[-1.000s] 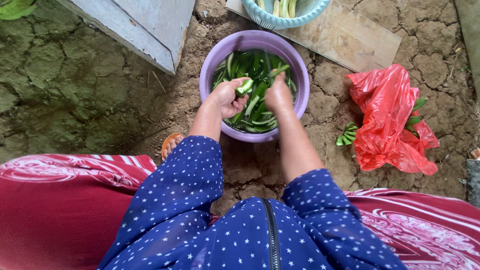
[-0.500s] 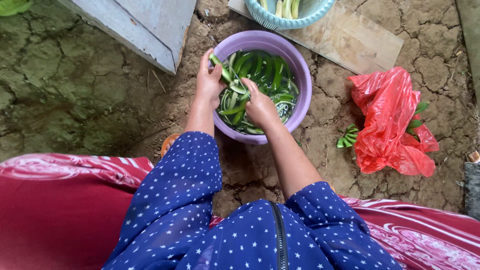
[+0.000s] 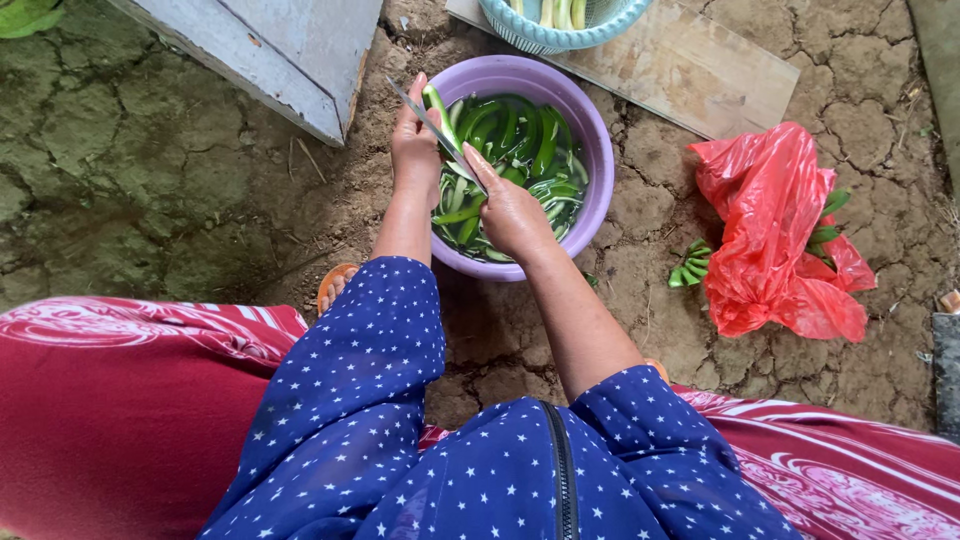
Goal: The person peels green bananas using a knife by hand, placing the skins in a purple basin.
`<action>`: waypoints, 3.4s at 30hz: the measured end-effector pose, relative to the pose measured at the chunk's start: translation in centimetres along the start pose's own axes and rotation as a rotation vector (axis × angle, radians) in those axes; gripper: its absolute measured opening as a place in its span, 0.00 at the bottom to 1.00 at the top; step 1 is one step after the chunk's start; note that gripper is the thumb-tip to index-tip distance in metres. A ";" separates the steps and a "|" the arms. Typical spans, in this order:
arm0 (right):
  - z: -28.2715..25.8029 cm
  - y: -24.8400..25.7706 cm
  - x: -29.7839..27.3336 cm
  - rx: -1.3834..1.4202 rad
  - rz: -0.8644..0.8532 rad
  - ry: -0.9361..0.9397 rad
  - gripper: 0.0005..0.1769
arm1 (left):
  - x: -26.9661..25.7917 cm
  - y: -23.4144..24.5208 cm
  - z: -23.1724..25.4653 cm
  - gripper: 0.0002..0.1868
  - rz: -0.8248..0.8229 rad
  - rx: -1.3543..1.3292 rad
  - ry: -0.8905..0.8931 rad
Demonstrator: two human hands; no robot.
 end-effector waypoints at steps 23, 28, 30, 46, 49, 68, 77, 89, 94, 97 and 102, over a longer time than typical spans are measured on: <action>3.7 1.0 0.6 -0.005 0.216 -0.038 0.42 | -4.1 -5.2 2.3 0.20 -0.164 0.040 0.507; 3.8 1.8 0.2 -0.011 0.247 -0.021 0.46 | -3.5 -4.4 1.0 0.14 -0.182 0.003 0.584; 4.0 1.6 0.3 -0.024 0.212 -0.072 0.43 | -3.0 -3.5 0.7 0.13 -0.258 0.002 0.599; 6.1 -3.3 3.1 0.248 0.339 0.114 0.29 | -1.0 -1.2 -0.1 0.29 -0.140 -0.249 0.293; 2.2 -1.9 0.9 0.186 0.187 0.013 0.40 | -0.4 -1.0 -0.8 0.31 0.045 -0.294 0.233; 1.1 0.5 0.5 0.108 0.144 -0.103 0.49 | -2.5 -4.0 -1.2 0.31 0.128 -0.198 0.138; 2.1 0.6 0.8 0.115 0.194 -0.079 0.43 | -3.7 -4.4 -0.1 0.32 -0.064 -0.053 0.338; 2.9 0.9 1.1 0.107 0.216 -0.047 0.35 | -4.1 -3.7 0.0 0.26 -0.282 -0.224 0.524; 4.4 0.3 1.9 0.081 0.226 -0.087 0.26 | -4.2 -3.2 -1.0 0.24 -0.399 -0.230 0.576; 5.8 0.2 2.5 0.143 0.220 -0.014 0.28 | -3.9 -2.6 -0.6 0.24 -0.556 -0.384 0.612; 9.4 -1.8 3.9 1.224 -0.191 -0.245 0.24 | -4.3 -0.6 1.0 0.29 -0.784 -0.530 0.717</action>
Point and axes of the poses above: each hand's wrist, its own x-axis towards the middle knuckle, its own y-axis out of the back of the hand, z = x × y, the point moved 1 cm from there along x, towards the middle knuckle, and after that the axes turned 4 degrees about -z, right-handed, at the moved point
